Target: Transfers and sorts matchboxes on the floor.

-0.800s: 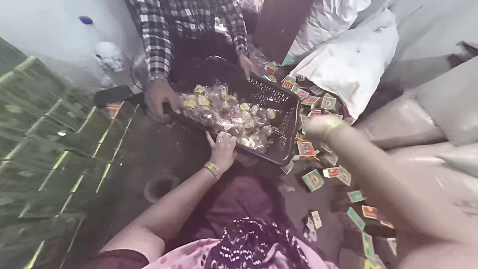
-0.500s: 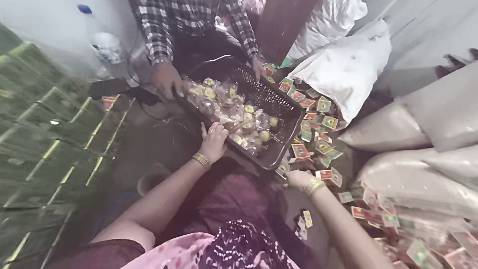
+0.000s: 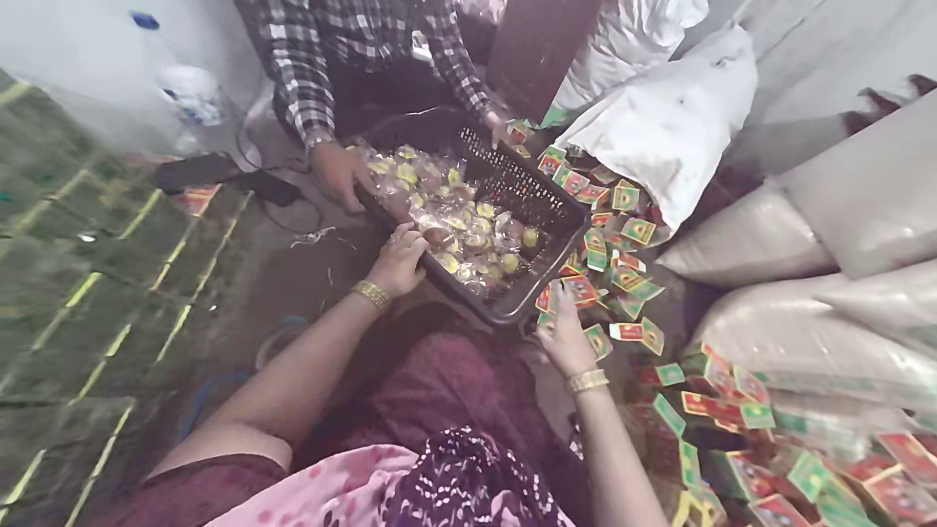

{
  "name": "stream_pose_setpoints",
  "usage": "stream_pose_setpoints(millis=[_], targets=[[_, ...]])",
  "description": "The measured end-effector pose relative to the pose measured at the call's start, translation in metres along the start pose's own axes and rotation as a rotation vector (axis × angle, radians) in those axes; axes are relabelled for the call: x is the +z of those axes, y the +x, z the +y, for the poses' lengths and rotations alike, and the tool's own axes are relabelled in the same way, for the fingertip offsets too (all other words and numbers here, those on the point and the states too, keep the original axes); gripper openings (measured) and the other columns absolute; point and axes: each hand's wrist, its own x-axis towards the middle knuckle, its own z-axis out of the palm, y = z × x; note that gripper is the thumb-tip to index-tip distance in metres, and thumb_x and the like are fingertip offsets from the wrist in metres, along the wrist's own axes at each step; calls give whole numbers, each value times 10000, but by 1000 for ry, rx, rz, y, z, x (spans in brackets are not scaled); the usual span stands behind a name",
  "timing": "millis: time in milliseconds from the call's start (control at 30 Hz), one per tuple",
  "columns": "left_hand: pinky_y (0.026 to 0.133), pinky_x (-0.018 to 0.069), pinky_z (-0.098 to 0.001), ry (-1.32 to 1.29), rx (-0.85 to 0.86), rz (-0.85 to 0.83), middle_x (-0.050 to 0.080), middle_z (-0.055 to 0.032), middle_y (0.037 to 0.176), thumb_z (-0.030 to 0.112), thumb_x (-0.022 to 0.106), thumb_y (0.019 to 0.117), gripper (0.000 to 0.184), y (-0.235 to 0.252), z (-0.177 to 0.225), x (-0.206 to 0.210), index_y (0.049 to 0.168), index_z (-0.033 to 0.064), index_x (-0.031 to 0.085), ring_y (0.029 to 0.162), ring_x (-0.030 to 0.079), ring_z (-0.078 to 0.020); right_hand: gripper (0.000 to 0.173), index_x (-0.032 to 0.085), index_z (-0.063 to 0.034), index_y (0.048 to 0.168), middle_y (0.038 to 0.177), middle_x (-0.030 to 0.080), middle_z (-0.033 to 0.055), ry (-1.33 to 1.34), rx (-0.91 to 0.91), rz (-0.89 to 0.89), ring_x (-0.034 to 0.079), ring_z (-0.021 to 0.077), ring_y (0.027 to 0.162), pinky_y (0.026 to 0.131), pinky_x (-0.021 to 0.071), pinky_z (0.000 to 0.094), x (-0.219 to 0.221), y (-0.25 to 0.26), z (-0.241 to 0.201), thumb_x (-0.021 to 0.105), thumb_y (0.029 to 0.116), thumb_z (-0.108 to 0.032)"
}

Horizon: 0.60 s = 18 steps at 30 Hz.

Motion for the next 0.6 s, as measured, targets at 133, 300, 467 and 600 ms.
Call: stream_pose_setpoints(millis=[133,300,467,600], targets=[[1189,334,-557,20,12,10,564,-159,1414,188,793,824,413,0,-3,-1,1193,50,671,1493,305,-390,1009,375,-175,1605,1689,190,238,-205,-273,62,224,488,1533,1176,352,631,9,22,-26,802,704,-18],[1180,343,-558,5,61,27,588,-173,1372,154,811,808,400,1,-18,-8,1166,33,680,1474,326,-410,525,635,-185,1375,1693,280,96,-322,-289,-83,159,439,1566,1162,238,747,25,29,-46,721,867,-84],[1169,363,-567,-16,83,45,592,-151,1377,136,808,786,393,0,-40,-3,1157,75,695,1472,331,-402,350,693,-145,1214,1623,424,73,-363,-330,-20,217,461,1544,1127,172,812,43,19,-56,726,870,-92],[1171,363,-572,-5,-17,21,552,-163,1439,122,835,766,459,4,-40,-12,1196,63,688,1497,292,-409,317,707,-160,1195,1503,567,63,-423,-372,22,274,459,1524,1117,137,836,57,21,-69,638,921,-16]])
